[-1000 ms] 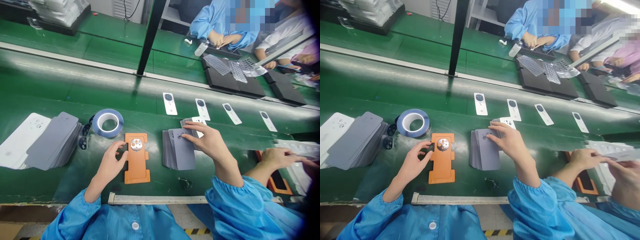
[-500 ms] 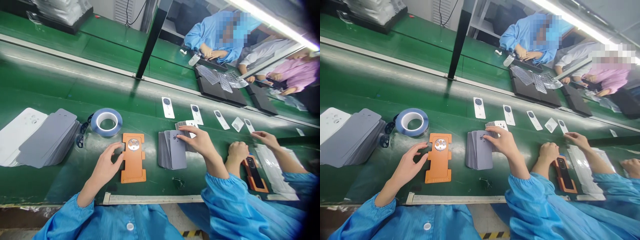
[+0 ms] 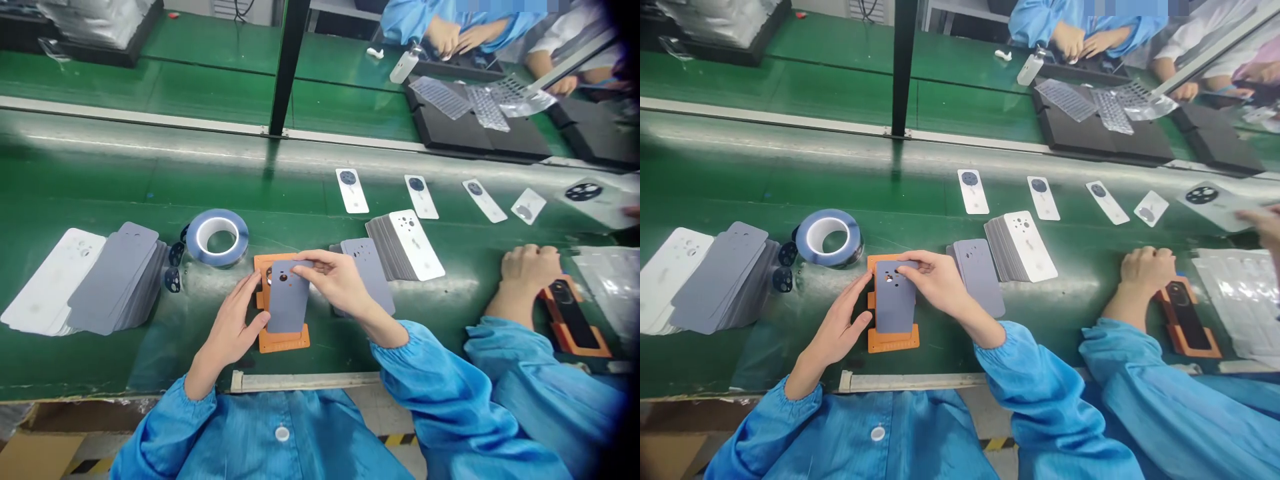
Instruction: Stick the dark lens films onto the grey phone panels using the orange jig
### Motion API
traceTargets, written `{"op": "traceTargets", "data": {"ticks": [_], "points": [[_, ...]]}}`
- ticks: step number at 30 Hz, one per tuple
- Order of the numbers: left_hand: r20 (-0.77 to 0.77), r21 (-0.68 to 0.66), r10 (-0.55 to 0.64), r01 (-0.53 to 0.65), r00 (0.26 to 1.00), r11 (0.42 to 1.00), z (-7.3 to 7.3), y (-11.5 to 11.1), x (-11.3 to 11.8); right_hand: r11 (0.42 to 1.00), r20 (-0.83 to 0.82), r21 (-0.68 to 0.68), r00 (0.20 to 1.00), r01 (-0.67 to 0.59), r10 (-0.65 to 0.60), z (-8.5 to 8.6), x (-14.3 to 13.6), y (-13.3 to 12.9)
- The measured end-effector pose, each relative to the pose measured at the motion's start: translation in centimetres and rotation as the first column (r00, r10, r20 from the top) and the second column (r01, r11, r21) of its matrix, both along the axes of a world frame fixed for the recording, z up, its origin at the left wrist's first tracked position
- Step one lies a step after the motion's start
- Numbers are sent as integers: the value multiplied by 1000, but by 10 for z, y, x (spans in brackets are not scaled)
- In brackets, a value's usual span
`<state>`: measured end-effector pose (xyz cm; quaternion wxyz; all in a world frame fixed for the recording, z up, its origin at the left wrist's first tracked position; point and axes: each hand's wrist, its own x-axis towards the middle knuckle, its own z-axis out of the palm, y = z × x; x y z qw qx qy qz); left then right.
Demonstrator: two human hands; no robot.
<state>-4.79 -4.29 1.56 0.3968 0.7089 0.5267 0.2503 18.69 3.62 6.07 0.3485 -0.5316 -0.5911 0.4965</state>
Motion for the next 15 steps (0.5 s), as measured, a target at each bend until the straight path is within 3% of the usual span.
{"op": "traceTargets", "data": {"ticks": [5, 9, 15], "points": [[-62, 16, 80, -79, 995, 997, -5, 0, 8, 981, 75, 132, 988, -141, 132, -17, -5, 0], [-147, 67, 75, -66, 986, 996, -9, -1, 11, 925, 257, 268, 946, -268, 199, -23, -4, 0], [-300, 115, -92, 132, 950, 985, -3, 2, 13, 827, 637, 398, 768, -398, 63, -45, -8, -14]]}}
